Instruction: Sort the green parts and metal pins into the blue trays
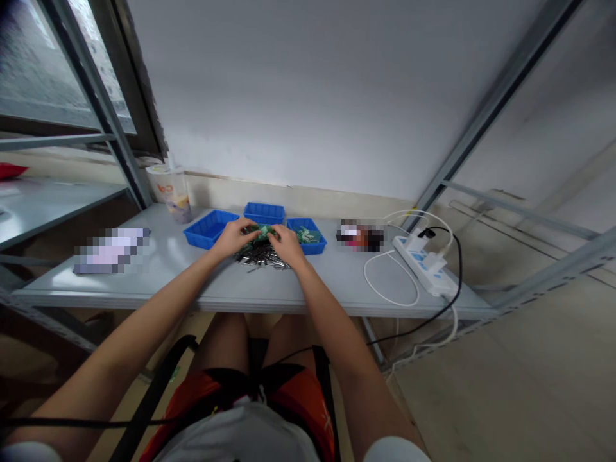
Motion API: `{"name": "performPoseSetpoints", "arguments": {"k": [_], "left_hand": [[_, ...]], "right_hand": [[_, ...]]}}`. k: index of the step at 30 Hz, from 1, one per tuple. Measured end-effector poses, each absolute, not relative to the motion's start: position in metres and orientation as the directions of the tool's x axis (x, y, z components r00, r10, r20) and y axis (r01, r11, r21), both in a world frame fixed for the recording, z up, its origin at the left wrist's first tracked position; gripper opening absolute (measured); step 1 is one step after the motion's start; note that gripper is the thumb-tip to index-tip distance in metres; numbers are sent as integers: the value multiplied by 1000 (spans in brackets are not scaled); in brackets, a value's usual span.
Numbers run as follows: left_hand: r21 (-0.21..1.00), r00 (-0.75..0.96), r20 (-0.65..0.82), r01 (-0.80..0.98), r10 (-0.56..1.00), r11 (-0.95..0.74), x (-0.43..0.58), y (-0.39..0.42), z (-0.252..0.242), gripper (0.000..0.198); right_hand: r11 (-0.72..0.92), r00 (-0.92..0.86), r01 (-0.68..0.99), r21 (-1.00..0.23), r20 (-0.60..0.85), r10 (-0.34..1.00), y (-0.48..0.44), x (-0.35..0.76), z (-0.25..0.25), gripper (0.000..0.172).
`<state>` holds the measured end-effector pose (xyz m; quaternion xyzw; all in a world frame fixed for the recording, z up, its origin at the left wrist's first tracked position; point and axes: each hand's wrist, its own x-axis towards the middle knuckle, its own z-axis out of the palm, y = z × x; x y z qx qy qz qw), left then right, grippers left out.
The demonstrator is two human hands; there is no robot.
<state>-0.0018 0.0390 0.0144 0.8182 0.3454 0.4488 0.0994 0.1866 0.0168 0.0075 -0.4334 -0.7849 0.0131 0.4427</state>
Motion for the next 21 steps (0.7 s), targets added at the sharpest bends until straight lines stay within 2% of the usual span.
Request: {"name": "performPoseSetpoints", "arguments": {"k": [21], "left_hand": [[488, 354, 655, 476, 668, -731, -1, 37, 16, 24]], "right_hand": [[632, -226, 651, -420, 688, 690, 15, 185, 10, 14]]}}
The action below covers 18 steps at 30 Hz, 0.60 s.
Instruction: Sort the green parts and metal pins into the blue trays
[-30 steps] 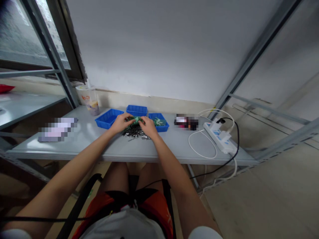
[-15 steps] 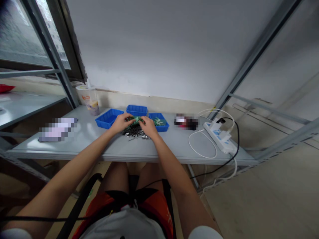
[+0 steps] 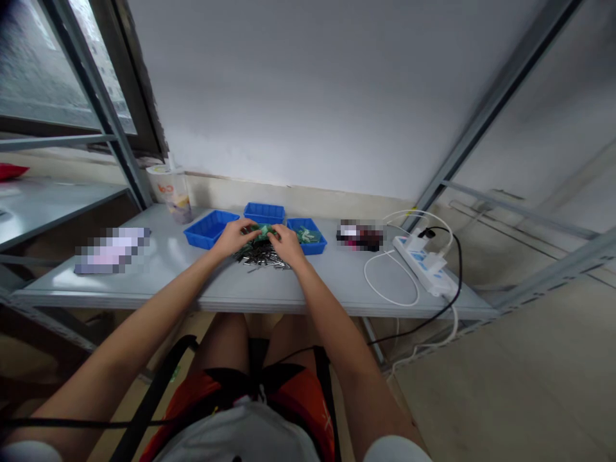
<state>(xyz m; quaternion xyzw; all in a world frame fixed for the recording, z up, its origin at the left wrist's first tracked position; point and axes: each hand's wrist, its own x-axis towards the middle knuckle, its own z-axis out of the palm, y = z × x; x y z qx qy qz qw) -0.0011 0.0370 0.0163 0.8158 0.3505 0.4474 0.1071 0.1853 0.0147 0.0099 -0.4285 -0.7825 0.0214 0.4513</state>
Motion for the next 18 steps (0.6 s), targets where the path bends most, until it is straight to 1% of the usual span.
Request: {"name": "performPoseSetpoints", "arguments": {"k": [11, 18], "left_hand": [[500, 343, 668, 450, 661, -739, -1, 38, 17, 18], [509, 347, 654, 457, 673, -730, -2, 40, 17, 20]], "right_hand": [[631, -177, 638, -442, 713, 679, 20, 188, 6, 18], [643, -165, 629, -436, 734, 659, 18, 188, 7, 17]]}}
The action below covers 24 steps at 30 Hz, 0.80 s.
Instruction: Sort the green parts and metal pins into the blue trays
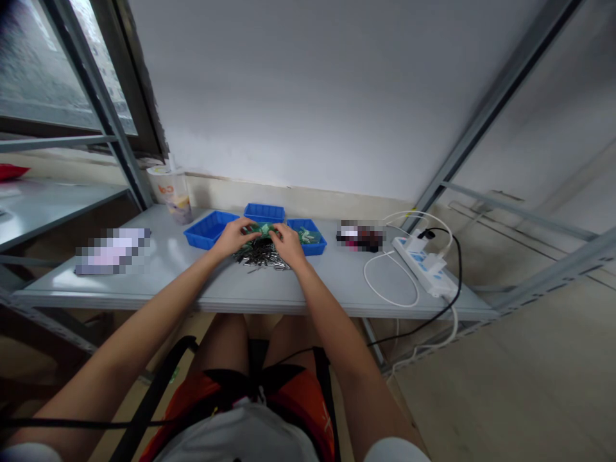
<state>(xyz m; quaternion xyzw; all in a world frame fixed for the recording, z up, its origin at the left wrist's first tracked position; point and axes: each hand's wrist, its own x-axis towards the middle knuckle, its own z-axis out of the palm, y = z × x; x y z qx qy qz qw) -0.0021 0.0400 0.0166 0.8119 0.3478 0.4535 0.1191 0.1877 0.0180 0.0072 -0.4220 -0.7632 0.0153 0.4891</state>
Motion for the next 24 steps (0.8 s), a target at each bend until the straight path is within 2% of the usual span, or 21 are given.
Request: {"name": "performPoseSetpoints", "arguments": {"k": [18, 24], "left_hand": [[481, 372, 642, 486, 671, -730, -3, 40, 18, 15], [463, 382, 651, 485, 656, -742, -4, 41, 18, 16]], "right_hand": [[619, -144, 640, -454, 721, 678, 18, 188, 7, 20], [603, -126, 606, -519, 686, 716, 15, 188, 10, 23]]}}
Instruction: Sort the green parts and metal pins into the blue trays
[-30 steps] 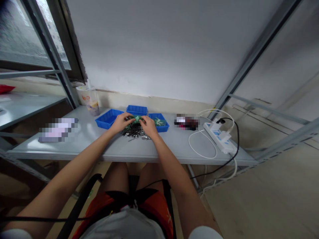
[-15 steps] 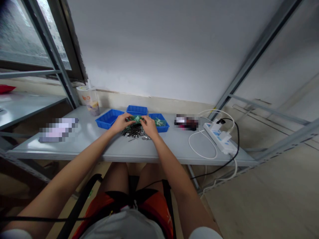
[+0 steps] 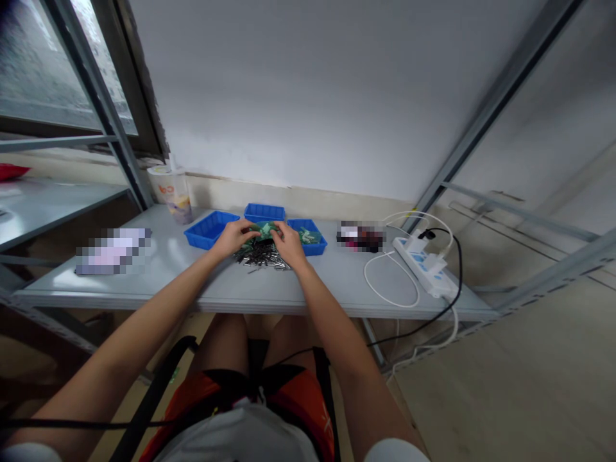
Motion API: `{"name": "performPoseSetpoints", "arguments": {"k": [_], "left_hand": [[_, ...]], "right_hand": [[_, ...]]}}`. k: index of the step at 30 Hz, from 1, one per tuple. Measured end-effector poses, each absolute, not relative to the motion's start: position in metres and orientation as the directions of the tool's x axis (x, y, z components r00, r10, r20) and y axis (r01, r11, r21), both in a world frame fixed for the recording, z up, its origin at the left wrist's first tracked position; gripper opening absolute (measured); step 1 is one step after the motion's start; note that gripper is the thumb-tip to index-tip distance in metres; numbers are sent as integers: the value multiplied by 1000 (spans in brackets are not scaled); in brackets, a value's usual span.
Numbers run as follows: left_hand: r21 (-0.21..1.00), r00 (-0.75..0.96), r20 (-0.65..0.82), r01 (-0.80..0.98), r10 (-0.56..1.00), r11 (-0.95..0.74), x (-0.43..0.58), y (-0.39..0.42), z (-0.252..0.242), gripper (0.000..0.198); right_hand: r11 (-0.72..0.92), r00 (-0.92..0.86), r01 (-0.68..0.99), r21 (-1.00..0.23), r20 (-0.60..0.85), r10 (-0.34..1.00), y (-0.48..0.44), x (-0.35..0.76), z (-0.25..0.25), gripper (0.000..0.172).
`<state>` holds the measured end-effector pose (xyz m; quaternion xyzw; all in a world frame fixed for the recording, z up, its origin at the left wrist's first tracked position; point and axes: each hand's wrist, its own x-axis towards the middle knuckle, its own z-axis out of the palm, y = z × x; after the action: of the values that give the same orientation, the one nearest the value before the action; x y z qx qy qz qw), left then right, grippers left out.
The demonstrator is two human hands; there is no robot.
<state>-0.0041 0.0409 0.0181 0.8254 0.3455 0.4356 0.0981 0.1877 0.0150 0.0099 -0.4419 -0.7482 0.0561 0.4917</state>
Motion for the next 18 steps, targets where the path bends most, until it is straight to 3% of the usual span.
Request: {"name": "performPoseSetpoints", "arguments": {"k": [18], "left_hand": [[407, 404, 659, 517, 634, -753, -5, 41, 19, 19]], "right_hand": [[599, -155, 607, -523, 661, 734, 15, 186, 12, 17]]}}
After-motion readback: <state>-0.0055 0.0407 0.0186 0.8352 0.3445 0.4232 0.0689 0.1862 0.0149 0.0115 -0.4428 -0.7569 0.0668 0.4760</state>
